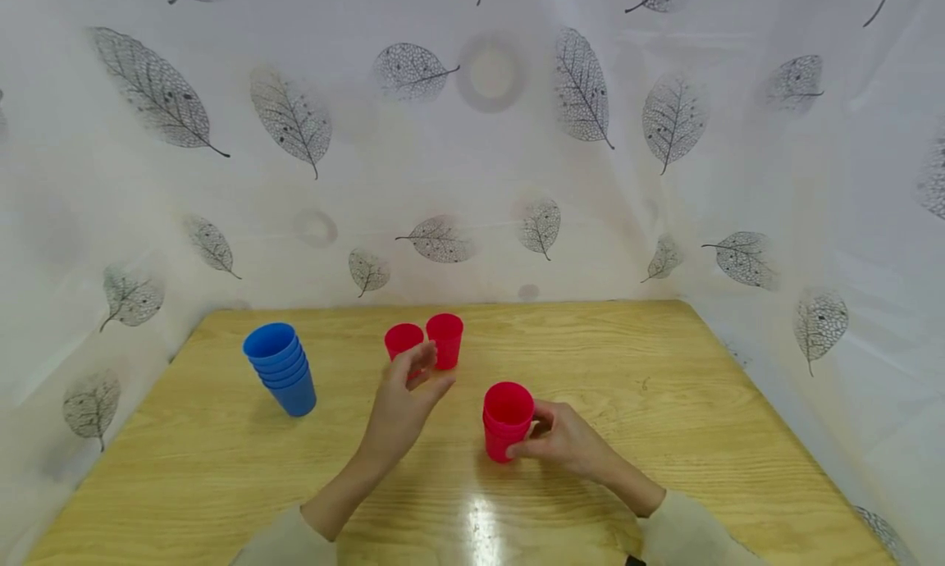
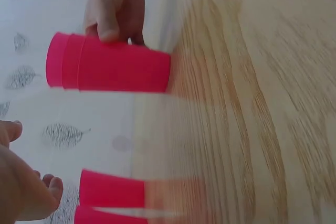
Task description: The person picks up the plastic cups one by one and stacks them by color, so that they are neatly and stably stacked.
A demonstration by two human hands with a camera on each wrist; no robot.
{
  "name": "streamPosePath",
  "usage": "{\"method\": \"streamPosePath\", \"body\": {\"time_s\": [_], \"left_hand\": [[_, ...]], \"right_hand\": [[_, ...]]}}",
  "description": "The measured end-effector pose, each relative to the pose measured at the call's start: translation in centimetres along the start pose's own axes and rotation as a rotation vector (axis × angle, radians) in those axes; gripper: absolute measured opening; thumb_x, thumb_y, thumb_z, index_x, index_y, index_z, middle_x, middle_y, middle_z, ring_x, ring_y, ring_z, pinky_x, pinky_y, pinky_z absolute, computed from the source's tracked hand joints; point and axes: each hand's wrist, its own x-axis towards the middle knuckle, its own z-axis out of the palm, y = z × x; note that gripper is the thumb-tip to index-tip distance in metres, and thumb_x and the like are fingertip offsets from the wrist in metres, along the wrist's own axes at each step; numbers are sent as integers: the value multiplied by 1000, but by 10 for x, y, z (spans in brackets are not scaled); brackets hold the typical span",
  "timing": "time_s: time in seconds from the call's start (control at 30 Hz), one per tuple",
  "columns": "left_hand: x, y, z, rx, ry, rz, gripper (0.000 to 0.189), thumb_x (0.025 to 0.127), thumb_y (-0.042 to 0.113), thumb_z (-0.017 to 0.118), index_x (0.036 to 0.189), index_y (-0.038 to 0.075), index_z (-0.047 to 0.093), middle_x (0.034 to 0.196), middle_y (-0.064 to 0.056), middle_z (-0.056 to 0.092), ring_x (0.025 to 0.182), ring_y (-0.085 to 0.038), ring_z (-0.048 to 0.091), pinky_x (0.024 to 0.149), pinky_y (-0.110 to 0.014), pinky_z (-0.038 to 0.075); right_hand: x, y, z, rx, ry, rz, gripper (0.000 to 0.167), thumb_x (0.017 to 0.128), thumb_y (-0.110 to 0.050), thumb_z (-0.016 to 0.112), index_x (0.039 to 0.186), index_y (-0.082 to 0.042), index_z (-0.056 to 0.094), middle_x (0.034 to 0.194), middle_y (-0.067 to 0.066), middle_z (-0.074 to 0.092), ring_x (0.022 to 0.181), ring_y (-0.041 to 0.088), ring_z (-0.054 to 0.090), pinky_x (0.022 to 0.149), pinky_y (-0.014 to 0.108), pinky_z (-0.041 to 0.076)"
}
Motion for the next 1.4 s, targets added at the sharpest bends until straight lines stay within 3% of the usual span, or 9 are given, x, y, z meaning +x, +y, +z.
{"method": "streamPosePath", "body": {"time_s": [0.2, 0.37, 0.5, 0.83, 1.17, 1.4], "left_hand": [[10, -14, -28, 65, 111, -36, 62, 96, 9, 74, 148, -4, 42, 147, -21, 47, 136, -37, 45, 113, -53, 42], [17, -23, -45, 87, 138, -80, 65, 98, 12, 72, 151, -5, 38, 153, -21, 42, 141, -37, 40, 117, -54, 38], [24, -29, -52, 107, 115, -132, 69, 98, 15, 72, 154, -3, 35, 157, -21, 39, 144, -37, 38, 119, -53, 36], [43, -42, -64, 112, -9, -268, 82, 98, 23, 73, 161, 2, 23, 165, -18, 30, 151, -38, 28, 121, -53, 32], [59, -56, -59, 136, -63, -287, 88, 96, 20, 74, 162, 2, 20, 166, -20, 26, 151, -40, 27, 122, -52, 30], [64, -59, -55, 128, -51, -314, 89, 96, 21, 76, 162, 1, 19, 166, -21, 26, 151, -42, 27, 122, -54, 30]], "right_hand": [[1, 0, 0, 0, -7, 1, 47, 85, -12, 86, 127, -1, 68, 115, 11, 74, 88, 16, 72, 80, 31, 60], [1, 0, 0, 6, -9, 9, 47, 85, -12, 86, 127, 0, 68, 115, 11, 74, 88, 19, 72, 80, 30, 60], [1, 1, 0, 8, -8, 8, 47, 85, -12, 86, 127, 0, 68, 115, 12, 74, 89, 17, 72, 80, 30, 60], [1, 0, 0, 17, -16, 0, 47, 86, -12, 86, 128, -1, 68, 116, 11, 74, 91, 15, 72, 82, 30, 61], [0, 1, 0, 20, -17, 7, 47, 86, -12, 85, 128, -1, 68, 116, 11, 74, 91, 15, 72, 82, 29, 61], [1, 1, -1, 8, -24, -5, 47, 87, -14, 85, 128, -2, 68, 117, 10, 74, 92, 14, 72, 82, 31, 61]]}}
